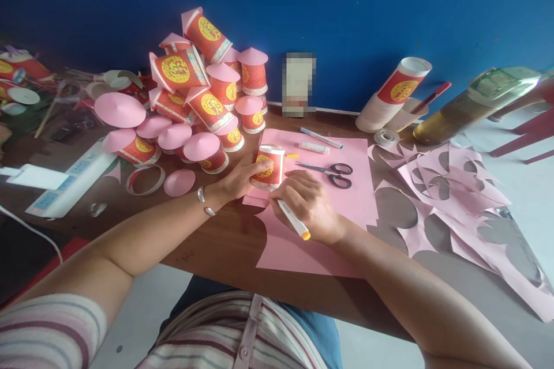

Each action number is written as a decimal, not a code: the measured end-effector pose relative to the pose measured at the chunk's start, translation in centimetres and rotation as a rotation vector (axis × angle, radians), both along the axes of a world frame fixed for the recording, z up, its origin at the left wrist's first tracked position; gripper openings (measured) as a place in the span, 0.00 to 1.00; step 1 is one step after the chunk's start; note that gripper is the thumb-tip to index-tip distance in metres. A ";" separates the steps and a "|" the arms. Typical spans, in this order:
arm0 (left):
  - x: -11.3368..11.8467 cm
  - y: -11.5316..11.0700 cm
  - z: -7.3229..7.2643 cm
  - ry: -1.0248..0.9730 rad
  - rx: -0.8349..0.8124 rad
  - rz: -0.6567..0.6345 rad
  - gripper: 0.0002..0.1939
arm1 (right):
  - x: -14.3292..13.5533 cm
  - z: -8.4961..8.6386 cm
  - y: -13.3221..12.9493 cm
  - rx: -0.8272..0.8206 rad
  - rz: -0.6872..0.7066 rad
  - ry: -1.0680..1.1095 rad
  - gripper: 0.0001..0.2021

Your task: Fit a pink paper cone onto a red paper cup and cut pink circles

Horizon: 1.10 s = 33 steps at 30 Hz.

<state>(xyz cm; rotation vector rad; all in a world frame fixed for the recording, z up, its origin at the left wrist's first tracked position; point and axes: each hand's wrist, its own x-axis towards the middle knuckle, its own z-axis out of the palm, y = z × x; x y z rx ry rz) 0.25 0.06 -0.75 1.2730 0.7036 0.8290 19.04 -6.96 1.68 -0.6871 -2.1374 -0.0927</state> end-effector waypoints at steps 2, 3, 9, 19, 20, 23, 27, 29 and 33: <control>0.0 0.0 -0.1 -0.073 -0.060 -0.022 0.20 | -0.1 0.1 0.0 0.017 -0.003 0.013 0.10; -0.1 0.0 -0.1 -0.094 -0.082 -0.022 0.20 | -0.1 0.1 0.1 0.020 -0.002 0.018 0.11; -0.1 -0.1 0.2 -0.073 -0.091 -0.020 0.22 | -0.1 0.0 0.1 -0.011 0.015 0.027 0.11; -0.1 0.0 0.0 -0.065 -0.088 -0.008 0.22 | 0.1 -0.7 0.3 0.019 -0.031 0.033 0.11; -0.1 0.0 0.0 -0.058 -0.085 -0.008 0.22 | 0.2 -0.8 0.3 0.021 -0.035 0.033 0.11; -0.1 0.0 0.0 -0.046 -0.082 -0.005 0.21 | 0.2 -0.8 0.3 0.017 -0.038 0.028 0.11; -0.1 0.0 -0.1 -0.043 -0.097 -0.001 0.22 | 0.2 -0.6 0.3 0.013 -0.023 0.014 0.10; -0.1 0.0 -0.1 -0.042 -0.093 -0.003 0.21 | 0.2 -0.6 0.3 0.013 -0.016 0.015 0.10; -0.2 0.1 -0.1 -0.033 -0.075 0.002 0.21 | 0.2 -0.6 0.3 -0.007 0.016 0.012 0.09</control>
